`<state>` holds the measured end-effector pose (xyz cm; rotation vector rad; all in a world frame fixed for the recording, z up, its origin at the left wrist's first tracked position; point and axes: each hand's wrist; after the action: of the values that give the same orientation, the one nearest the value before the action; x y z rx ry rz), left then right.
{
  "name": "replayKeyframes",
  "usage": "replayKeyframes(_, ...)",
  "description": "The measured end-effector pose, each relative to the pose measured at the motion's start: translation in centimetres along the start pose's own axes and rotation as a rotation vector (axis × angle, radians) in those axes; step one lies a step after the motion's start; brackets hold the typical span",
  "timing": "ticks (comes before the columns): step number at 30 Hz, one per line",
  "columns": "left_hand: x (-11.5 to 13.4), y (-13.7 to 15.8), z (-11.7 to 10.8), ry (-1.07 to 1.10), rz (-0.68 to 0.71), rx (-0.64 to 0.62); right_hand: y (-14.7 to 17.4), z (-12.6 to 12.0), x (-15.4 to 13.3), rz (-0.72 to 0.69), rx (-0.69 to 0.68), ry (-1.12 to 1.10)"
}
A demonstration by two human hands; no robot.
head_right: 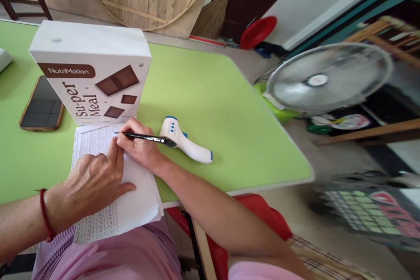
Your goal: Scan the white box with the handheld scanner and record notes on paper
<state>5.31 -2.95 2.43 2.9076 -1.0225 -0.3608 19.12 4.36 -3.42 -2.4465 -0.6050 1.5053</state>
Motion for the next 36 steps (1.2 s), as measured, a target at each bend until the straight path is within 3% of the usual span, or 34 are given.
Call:
replayKeyframes(7,-0.05,-0.07,0.29,-0.019,0.013,-0.001,-0.1,0.21,0.1,-0.013,0.075,0.027)
replayKeyframes(20,-0.14,-0.05,0.66,-0.044,0.01,0.102,-0.09,0.11,0.01,-0.014,0.047,-0.016)
replayKeyframes(36,-0.27,-0.1,0.66,-0.042,0.015,0.126,-0.1,0.15,0.06,-0.035,0.067,0.018)
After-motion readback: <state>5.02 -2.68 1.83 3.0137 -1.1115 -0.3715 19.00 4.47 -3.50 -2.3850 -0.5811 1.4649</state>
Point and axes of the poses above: each hand's wrist, its own y-axis away from the middle knuckle, its own z-axis out of the palm, x = y × z
